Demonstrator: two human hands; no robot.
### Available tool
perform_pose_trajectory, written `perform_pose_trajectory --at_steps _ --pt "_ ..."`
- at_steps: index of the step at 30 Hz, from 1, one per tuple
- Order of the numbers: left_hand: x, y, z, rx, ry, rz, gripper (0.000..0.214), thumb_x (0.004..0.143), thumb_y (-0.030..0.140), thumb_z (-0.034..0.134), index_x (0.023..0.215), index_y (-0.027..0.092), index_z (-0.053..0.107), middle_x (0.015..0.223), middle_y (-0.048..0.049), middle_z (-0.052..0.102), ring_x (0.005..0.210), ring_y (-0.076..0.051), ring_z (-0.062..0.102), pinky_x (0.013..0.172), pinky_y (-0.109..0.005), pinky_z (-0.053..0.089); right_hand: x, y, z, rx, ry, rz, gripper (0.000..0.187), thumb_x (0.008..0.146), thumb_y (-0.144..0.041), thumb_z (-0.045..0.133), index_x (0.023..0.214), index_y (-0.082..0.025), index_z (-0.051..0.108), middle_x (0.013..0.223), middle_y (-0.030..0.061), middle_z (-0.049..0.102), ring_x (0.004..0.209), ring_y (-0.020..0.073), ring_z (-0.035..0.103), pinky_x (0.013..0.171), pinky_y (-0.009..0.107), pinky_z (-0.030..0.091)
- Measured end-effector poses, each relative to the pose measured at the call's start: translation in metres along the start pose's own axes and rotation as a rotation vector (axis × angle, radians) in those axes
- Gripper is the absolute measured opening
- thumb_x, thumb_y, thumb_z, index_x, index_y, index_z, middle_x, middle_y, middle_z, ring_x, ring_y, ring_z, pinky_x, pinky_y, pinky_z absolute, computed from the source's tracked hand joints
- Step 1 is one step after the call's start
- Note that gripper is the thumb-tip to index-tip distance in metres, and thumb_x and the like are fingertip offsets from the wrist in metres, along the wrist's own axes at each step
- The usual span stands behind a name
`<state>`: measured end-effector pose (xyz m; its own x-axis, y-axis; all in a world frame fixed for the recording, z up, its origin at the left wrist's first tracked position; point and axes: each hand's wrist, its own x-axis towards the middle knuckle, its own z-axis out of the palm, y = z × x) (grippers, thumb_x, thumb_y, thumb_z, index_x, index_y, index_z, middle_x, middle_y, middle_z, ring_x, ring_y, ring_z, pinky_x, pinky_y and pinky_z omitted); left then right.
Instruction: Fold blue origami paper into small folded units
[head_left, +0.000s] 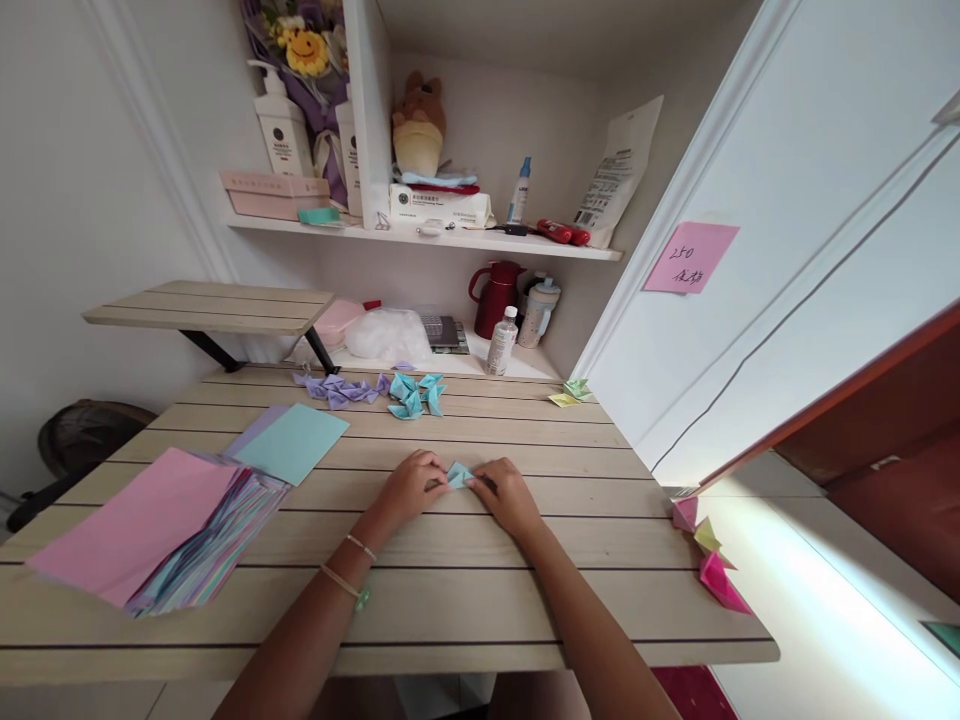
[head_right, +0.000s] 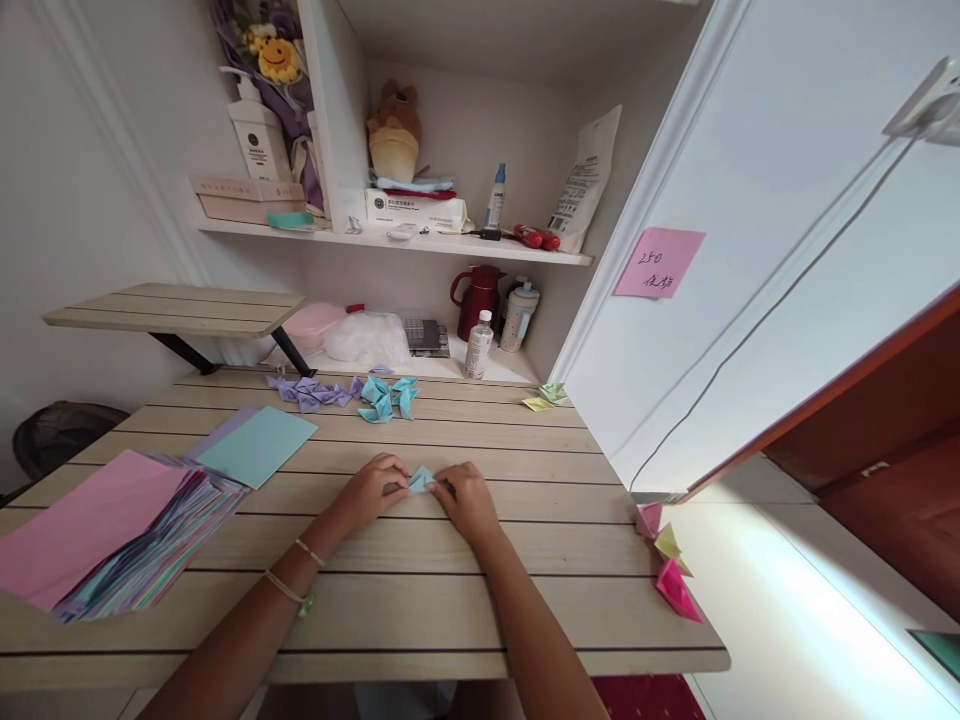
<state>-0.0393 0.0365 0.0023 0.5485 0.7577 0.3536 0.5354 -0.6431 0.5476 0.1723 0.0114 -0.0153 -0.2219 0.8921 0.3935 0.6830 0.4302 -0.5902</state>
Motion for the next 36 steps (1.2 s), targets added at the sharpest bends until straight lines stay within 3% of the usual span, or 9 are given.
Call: perform_pose_trajectory --at_steps 4,8,11,13,16,19,22,25,36 --pt "0.003 -0.006 0.010 0.058 0.152 -0.128 0.019 0.071 0.035 0.062 0.061 0.019 0.065 0.088 -0.0065 0.055 0.091 -0.022 0.052 0.083 -0.037 0.042 0.005 0.003 0.002 -0.105 0.048 0.116 0.023 0.084 -0.035 0.048 0.073 -0.020 0.061 0.072 0.0042 0.064 0.072 0.0193 0.055 0.072 0.031 0.040" --pt "0.003 -0.010 0.013 0.095 0.197 -0.214 0.020 0.066 0.036 0.066 0.056 0.019 0.064 0.088 -0.0062 0.052 0.089 -0.022 0.051 0.083 -0.039 0.043 0.009 0.001 0.007 -0.180 0.063 0.174 0.025 0.083 -0.035 0.049 0.066 -0.020 0.060 0.068 0.0033 0.064 0.069 0.0188 0.054 0.070 0.029 0.038" --pt "0.001 -0.005 0.010 0.143 0.187 -0.213 0.017 0.067 0.035 0.065 0.061 0.019 0.064 0.089 -0.0067 0.052 0.092 -0.024 0.050 0.084 -0.041 0.042 0.012 -0.001 0.009 -0.215 0.063 0.221 0.024 0.080 -0.037 0.053 0.063 -0.021 0.061 0.067 0.0036 0.065 0.071 0.0197 0.054 0.068 0.028 0.037" --pt "-0.001 0.005 0.012 0.191 0.178 -0.179 0.015 0.072 0.032 0.061 0.078 0.019 0.064 0.094 -0.0079 0.054 0.097 -0.025 0.050 0.087 -0.043 0.041 0.014 -0.001 0.009 -0.218 0.056 0.229 0.022 0.078 -0.037 0.056 0.063 -0.022 0.061 0.067 0.0036 0.065 0.072 0.0199 0.055 0.068 0.028 0.037" --pt "-0.008 0.029 0.025 0.280 0.096 -0.079 0.034 0.082 0.022 0.045 0.116 0.020 0.051 0.119 -0.0103 0.052 0.117 -0.026 0.042 0.100 -0.048 0.028 0.015 -0.001 0.008 -0.228 0.054 0.225 0.020 0.077 -0.036 0.057 0.064 -0.021 0.062 0.066 0.0037 0.065 0.071 0.0198 0.055 0.068 0.028 0.037" --pt "-0.017 0.052 0.047 0.311 -0.008 -0.038 0.053 0.084 0.035 0.042 0.131 0.013 0.036 0.137 -0.0157 0.038 0.130 -0.029 0.026 0.104 -0.048 0.022 0.016 0.000 0.007 -0.238 0.046 0.226 0.020 0.077 -0.034 0.057 0.063 -0.021 0.063 0.063 0.0040 0.065 0.070 0.0194 0.055 0.066 0.027 0.037" --pt "-0.023 0.062 0.061 0.308 -0.073 -0.045 0.071 0.082 0.049 0.039 0.135 0.004 0.026 0.142 -0.0210 0.027 0.133 -0.032 0.017 0.105 -0.048 0.020 0.017 0.001 0.007 -0.231 0.032 0.229 0.022 0.077 -0.036 0.056 0.062 -0.021 0.063 0.062 0.0037 0.065 0.067 0.0185 0.055 0.064 0.027 0.037" --pt "-0.025 0.061 0.062 0.290 -0.104 -0.043 0.078 0.081 0.054 0.038 0.137 0.002 0.022 0.143 -0.0222 0.023 0.134 -0.032 0.014 0.106 -0.048 0.019 0.017 0.002 0.007 -0.221 0.025 0.229 0.023 0.077 -0.037 0.056 0.062 -0.021 0.064 0.062 0.0032 0.065 0.065 0.0175 0.055 0.063 0.026 0.037" --pt "-0.027 0.061 0.060 0.319 -0.058 -0.075 0.076 0.079 0.058 0.037 0.135 0.006 0.030 0.143 -0.0206 0.023 0.133 -0.036 0.013 0.105 -0.053 0.017 0.019 -0.001 0.006 -0.197 0.007 0.289 0.024 0.076 -0.039 0.057 0.061 -0.022 0.062 0.061 0.0019 0.064 0.059 0.0149 0.055 0.056 0.024 0.034"
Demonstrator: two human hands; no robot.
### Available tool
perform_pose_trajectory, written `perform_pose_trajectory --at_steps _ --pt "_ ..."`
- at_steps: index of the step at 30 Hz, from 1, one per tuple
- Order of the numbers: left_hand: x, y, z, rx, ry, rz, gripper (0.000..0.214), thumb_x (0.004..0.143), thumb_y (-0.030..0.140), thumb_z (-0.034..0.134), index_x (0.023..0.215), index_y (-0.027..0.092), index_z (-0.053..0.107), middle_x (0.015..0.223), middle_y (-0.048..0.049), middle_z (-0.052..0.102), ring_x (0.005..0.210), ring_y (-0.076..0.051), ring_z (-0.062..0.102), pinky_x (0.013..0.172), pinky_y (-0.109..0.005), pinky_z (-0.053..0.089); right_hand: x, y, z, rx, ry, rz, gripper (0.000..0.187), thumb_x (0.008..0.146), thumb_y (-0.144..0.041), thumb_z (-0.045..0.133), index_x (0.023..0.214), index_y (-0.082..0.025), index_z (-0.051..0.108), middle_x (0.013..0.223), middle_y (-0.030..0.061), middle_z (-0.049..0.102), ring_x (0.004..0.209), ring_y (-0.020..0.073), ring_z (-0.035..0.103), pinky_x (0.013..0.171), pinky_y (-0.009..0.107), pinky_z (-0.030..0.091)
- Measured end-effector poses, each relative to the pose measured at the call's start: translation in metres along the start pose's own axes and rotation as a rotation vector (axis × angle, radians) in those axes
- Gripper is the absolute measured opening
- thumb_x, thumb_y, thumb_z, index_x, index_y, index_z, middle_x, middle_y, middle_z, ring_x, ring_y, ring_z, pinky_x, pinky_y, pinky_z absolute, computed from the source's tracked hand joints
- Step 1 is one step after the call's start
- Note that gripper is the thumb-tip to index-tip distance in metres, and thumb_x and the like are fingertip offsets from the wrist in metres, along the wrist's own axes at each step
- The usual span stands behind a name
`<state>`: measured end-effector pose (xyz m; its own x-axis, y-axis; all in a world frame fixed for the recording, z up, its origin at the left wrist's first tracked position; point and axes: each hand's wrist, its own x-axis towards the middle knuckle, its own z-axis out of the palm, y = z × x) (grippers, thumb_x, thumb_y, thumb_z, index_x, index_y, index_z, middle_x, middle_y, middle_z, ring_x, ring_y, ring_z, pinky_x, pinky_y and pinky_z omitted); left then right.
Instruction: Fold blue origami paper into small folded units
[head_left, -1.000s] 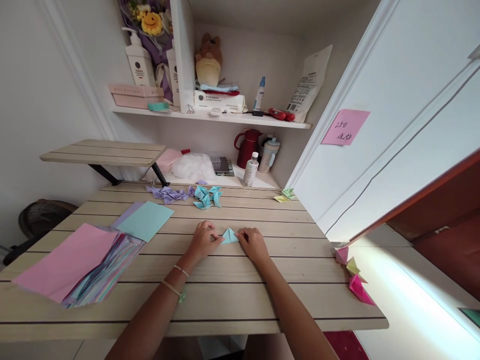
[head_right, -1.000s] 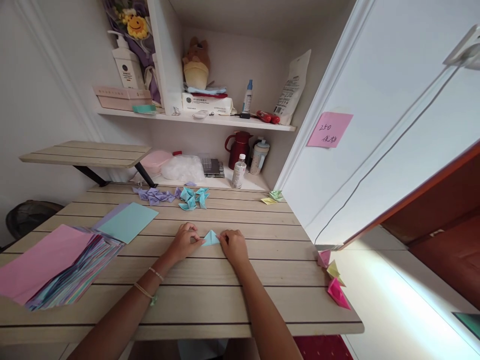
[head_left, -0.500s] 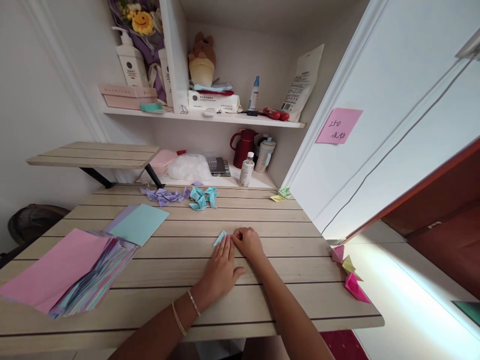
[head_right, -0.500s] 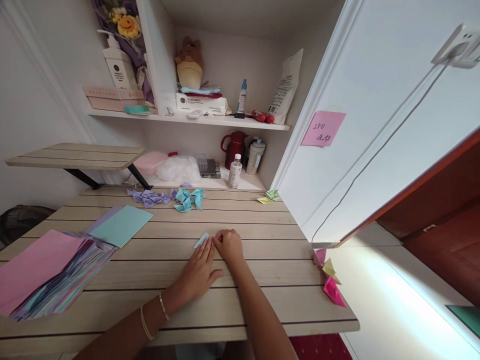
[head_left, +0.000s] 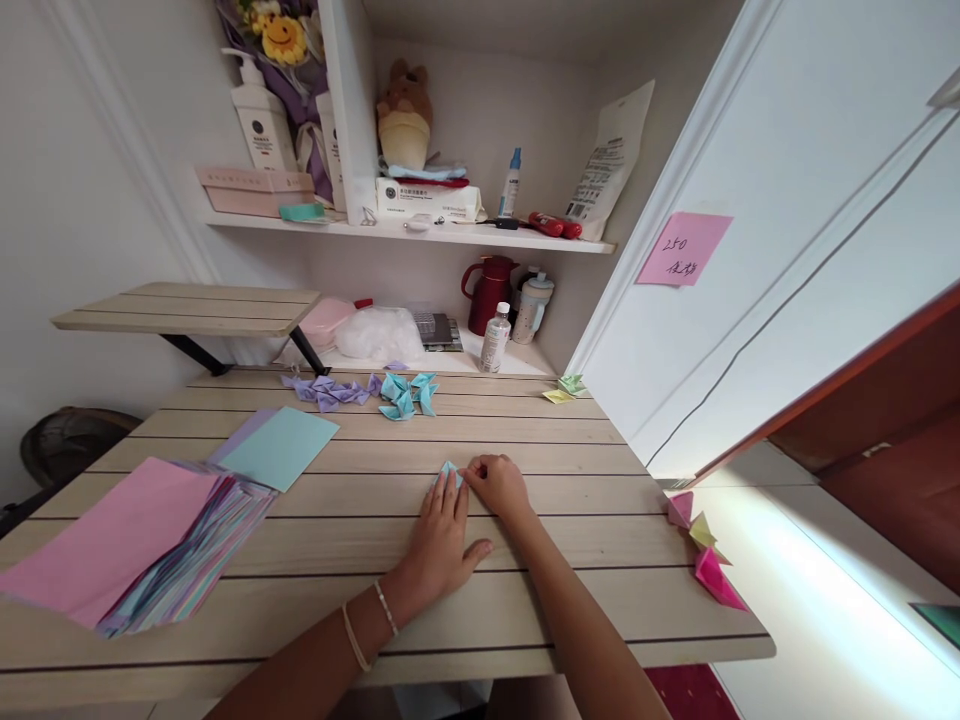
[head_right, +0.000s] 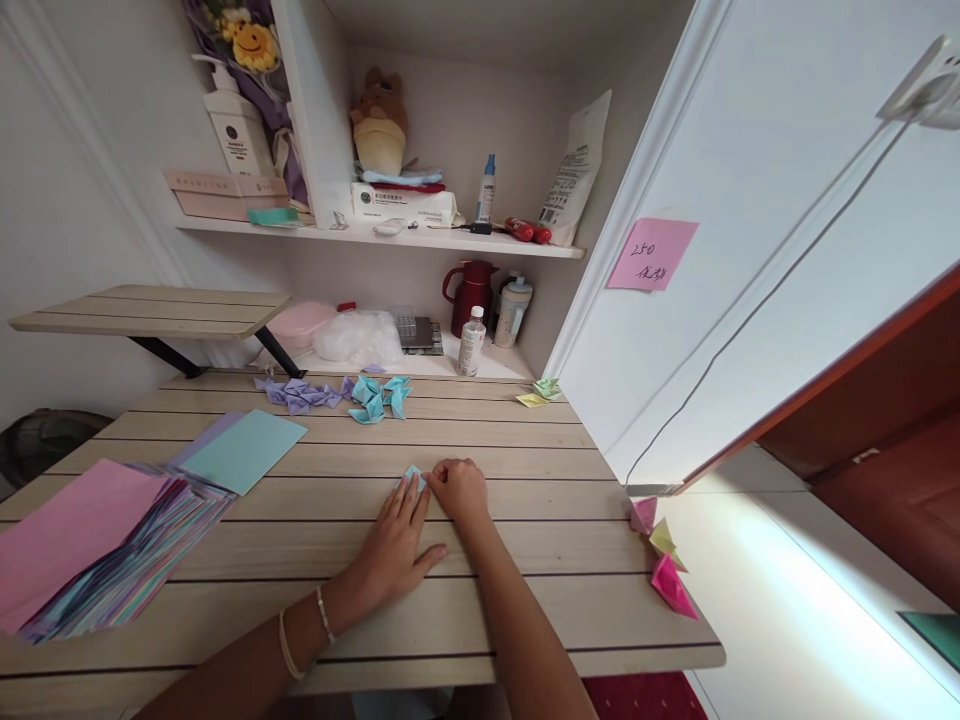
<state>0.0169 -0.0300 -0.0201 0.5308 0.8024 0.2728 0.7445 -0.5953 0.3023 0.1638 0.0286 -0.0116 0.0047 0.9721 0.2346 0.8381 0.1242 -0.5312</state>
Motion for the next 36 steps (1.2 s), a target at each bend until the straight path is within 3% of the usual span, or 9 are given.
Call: perform_pose_trajectory --at_steps 5,9,14,19,24,29,32,36 --pt "0.000 0.001 0.003 0.093 0.020 0.004 0.079 0.079 0.060 0.035 0.134 0.002 0.032 0.142 -0.0226 0.026 0.133 -0.035 0.016 0.105 -0.052 0.016 -0.004 0.002 0.005 -0.010 0.089 0.029 0.019 0.074 -0.038 0.061 0.077 -0.020 0.058 0.061 0.0012 0.062 0.066 0.0171 0.055 0.061 0.025 0.035" --pt "0.000 0.002 0.003 0.129 0.018 0.007 0.081 0.079 0.062 0.033 0.133 0.001 0.032 0.140 -0.0236 0.029 0.132 -0.035 0.020 0.105 -0.051 0.018 -0.013 0.005 0.007 0.011 0.137 -0.034 0.025 0.075 -0.040 0.058 0.086 -0.018 0.053 0.067 0.0011 0.060 0.069 0.0174 0.053 0.067 0.026 0.035" --pt "0.001 0.002 0.000 0.115 0.012 0.009 0.081 0.078 0.062 0.033 0.133 0.002 0.033 0.139 -0.0235 0.030 0.132 -0.035 0.020 0.104 -0.051 0.019 -0.020 0.006 0.008 -0.091 0.231 0.092 0.029 0.071 -0.043 0.061 0.084 -0.018 0.051 0.076 0.0042 0.060 0.075 0.0198 0.051 0.067 0.028 0.032" --pt "-0.008 -0.007 -0.007 0.101 -0.024 -0.017 0.085 0.077 0.064 0.034 0.132 -0.001 0.033 0.139 -0.0249 0.030 0.132 -0.034 0.020 0.105 -0.049 0.018 -0.016 0.010 0.005 -0.004 0.188 0.153 0.027 0.068 -0.041 0.062 0.080 -0.020 0.052 0.062 -0.0009 0.056 0.065 0.0173 0.050 0.060 0.025 0.031" --pt "-0.020 -0.014 -0.019 0.075 -0.047 -0.043 0.083 0.076 0.063 0.037 0.133 0.002 0.033 0.140 -0.0228 0.029 0.133 -0.033 0.019 0.106 -0.050 0.014 -0.012 0.019 0.000 0.184 0.099 0.165 0.018 0.066 -0.035 0.062 0.071 -0.020 0.053 0.058 -0.0031 0.056 0.055 0.0131 0.050 0.053 0.023 0.032" --pt "-0.024 -0.014 -0.025 0.021 -0.040 -0.072 0.082 0.074 0.063 0.042 0.134 0.009 0.033 0.142 -0.0189 0.027 0.133 -0.034 0.015 0.104 -0.056 0.005 -0.009 0.021 -0.007 0.228 0.052 0.190 0.016 0.063 -0.033 0.064 0.064 -0.019 0.055 0.057 -0.0022 0.058 0.053 0.0117 0.051 0.051 0.022 0.033" --pt "-0.021 -0.018 -0.028 -0.016 -0.045 -0.091 0.076 0.073 0.060 0.046 0.132 0.014 0.036 0.140 -0.0176 0.032 0.131 -0.034 0.022 0.102 -0.060 0.003 -0.010 0.024 -0.009 0.230 0.022 0.144 0.016 0.066 -0.034 0.063 0.073 -0.019 0.060 0.060 -0.0019 0.059 0.054 0.0124 0.052 0.052 0.022 0.036" --pt "-0.006 -0.027 -0.034 -0.025 -0.007 -0.089 0.046 0.079 0.041 0.051 0.119 0.018 0.053 0.125 -0.0137 0.053 0.120 -0.030 0.042 0.103 -0.055 0.009 -0.015 0.027 -0.008 0.180 0.022 -0.085 0.023 0.074 -0.032 0.057 0.094 -0.023 0.065 0.077 0.0019 0.063 0.070 0.0158 0.056 0.067 0.027 0.042"
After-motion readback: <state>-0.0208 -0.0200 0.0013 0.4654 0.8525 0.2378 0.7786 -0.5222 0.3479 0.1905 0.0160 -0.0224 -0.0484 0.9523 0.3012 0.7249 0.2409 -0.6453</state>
